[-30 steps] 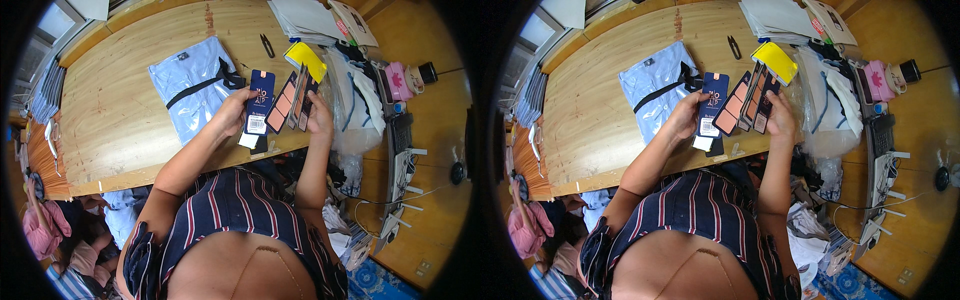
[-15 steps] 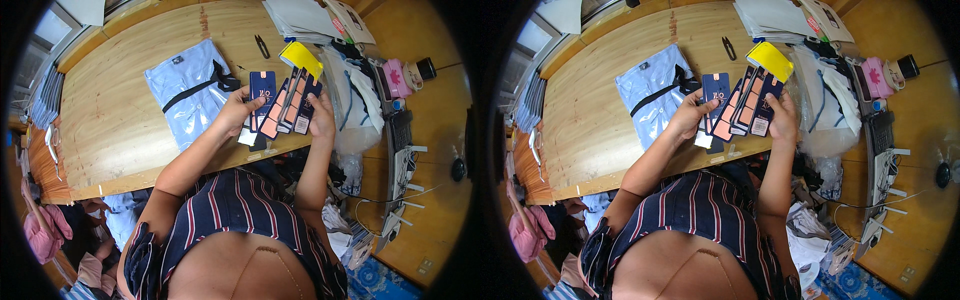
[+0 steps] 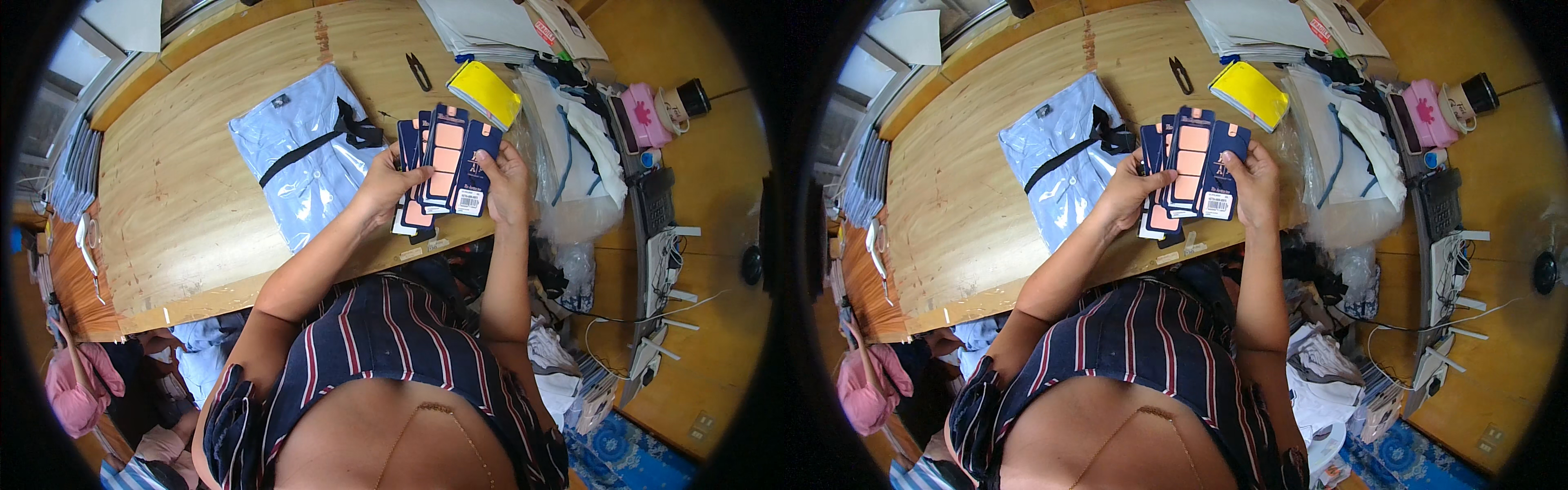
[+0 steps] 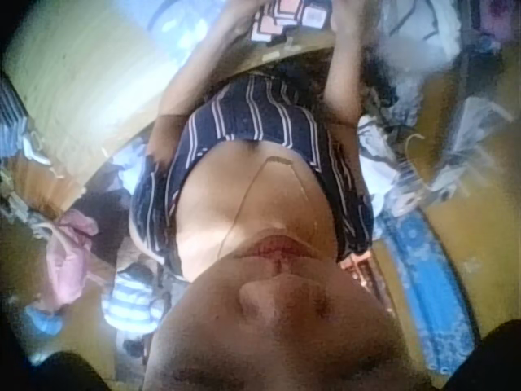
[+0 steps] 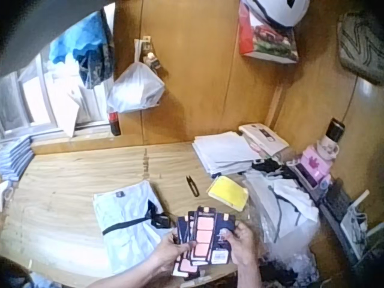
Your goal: The person places a folded shirt into a plastic bag, seals the bag, and labels it with tags. They then check a list, handle a second bagged shirt, and attach multiple tags to a series of clothing items on a table.
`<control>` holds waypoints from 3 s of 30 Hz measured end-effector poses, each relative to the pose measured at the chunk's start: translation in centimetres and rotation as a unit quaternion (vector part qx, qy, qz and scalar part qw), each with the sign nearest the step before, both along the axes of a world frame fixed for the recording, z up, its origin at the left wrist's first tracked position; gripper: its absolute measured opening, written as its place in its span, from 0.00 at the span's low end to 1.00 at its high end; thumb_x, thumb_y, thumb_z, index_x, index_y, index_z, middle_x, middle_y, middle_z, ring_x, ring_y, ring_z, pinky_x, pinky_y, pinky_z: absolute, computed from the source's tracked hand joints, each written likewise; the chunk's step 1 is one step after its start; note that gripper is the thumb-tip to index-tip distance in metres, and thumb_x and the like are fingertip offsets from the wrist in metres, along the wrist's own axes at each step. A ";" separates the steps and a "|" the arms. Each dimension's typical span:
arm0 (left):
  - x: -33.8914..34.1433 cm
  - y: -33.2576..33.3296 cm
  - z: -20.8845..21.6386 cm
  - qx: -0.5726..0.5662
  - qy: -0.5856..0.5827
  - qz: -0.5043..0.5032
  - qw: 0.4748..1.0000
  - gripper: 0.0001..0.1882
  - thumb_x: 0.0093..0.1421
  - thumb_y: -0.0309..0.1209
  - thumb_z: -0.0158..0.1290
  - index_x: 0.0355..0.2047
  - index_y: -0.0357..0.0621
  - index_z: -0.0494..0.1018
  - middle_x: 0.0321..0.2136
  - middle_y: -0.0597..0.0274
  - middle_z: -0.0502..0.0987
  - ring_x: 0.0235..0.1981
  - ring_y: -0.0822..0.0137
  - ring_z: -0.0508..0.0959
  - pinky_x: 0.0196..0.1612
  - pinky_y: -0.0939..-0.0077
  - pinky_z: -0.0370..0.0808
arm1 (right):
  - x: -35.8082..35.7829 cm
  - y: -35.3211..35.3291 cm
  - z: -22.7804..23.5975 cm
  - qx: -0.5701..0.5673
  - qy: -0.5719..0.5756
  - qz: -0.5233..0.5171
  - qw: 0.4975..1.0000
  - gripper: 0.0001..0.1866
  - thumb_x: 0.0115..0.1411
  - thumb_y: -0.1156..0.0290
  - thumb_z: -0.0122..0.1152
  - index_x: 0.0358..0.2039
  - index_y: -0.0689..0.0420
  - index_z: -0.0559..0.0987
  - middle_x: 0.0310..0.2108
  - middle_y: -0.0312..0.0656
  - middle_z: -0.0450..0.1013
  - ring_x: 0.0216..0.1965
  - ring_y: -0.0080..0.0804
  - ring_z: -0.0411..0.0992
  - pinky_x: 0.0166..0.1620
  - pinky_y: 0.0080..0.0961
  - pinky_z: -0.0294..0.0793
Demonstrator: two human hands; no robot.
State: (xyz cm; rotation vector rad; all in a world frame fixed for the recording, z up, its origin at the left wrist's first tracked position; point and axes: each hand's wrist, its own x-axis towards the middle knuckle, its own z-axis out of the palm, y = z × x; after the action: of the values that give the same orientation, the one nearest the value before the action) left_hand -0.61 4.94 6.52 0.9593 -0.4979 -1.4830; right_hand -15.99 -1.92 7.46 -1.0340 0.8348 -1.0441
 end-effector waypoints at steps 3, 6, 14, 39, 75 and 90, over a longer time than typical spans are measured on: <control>-0.1 -0.1 -0.4 0.012 0.004 0.007 1.000 0.13 0.45 0.18 0.51 0.33 0.38 0.66 0.27 0.59 0.73 0.25 0.70 0.74 0.30 0.77 0.74 | -0.4 -0.2 -0.2 0.020 -0.026 0.012 0.999 0.12 0.50 0.81 0.48 0.37 0.62 0.65 0.28 0.42 0.69 0.27 0.24 0.69 0.32 0.17 0.70; 0.4 -0.1 -0.8 0.019 0.010 0.016 1.000 0.13 0.45 0.18 0.51 0.33 0.38 0.66 0.27 0.59 0.73 0.26 0.69 0.74 0.30 0.75 0.74 | -2.6 -2.1 -0.7 0.064 -0.091 -0.072 0.991 0.11 0.51 0.78 0.49 0.36 0.60 0.66 0.26 0.42 0.69 0.24 0.27 0.69 0.31 0.21 0.70; 0.5 0.0 -0.2 0.024 -0.023 0.059 0.998 0.11 0.44 0.17 0.52 0.30 0.39 0.67 0.26 0.61 0.73 0.24 0.71 0.74 0.29 0.76 0.73 | -2.8 -2.5 -3.6 -0.436 0.649 -0.243 0.574 0.17 0.48 0.67 0.55 0.39 0.58 0.68 0.25 0.40 0.68 0.28 0.24 0.66 0.29 0.20 0.66; 0.4 0.3 0.1 -0.009 0.073 0.044 0.996 0.09 0.50 0.18 0.44 0.33 0.38 0.64 0.29 0.60 0.72 0.27 0.71 0.73 0.31 0.76 0.74 | -0.7 -1.1 -2.3 0.138 -0.237 0.133 0.952 0.19 0.50 0.80 0.46 0.42 0.48 0.64 0.29 0.41 0.67 0.30 0.30 0.66 0.36 0.28 0.66; 7.6 3.2 -2.8 0.054 -0.117 0.096 0.987 0.12 0.49 0.18 0.45 0.36 0.35 0.60 0.28 0.58 0.71 0.25 0.70 0.73 0.28 0.76 0.73 | 3.2 -3.3 -6.9 -0.073 0.327 0.081 0.939 0.07 0.54 0.71 0.45 0.29 0.62 0.68 0.23 0.43 0.69 0.21 0.26 0.68 0.24 0.19 0.68; 3.2 2.9 -4.7 0.074 -0.214 0.086 0.970 0.14 0.49 0.19 0.47 0.37 0.37 0.61 0.30 0.60 0.71 0.29 0.71 0.72 0.31 0.78 0.70 | 2.7 -2.2 -5.0 0.055 0.009 -0.031 0.998 0.13 0.49 0.78 0.51 0.38 0.59 0.68 0.28 0.36 0.70 0.24 0.16 0.66 0.23 0.10 0.62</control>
State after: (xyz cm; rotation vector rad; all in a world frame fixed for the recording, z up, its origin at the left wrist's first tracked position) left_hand 2.55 7.87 1.81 1.4170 -0.6013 -1.1697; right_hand -13.31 -4.07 2.51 -0.9299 0.9338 -1.0315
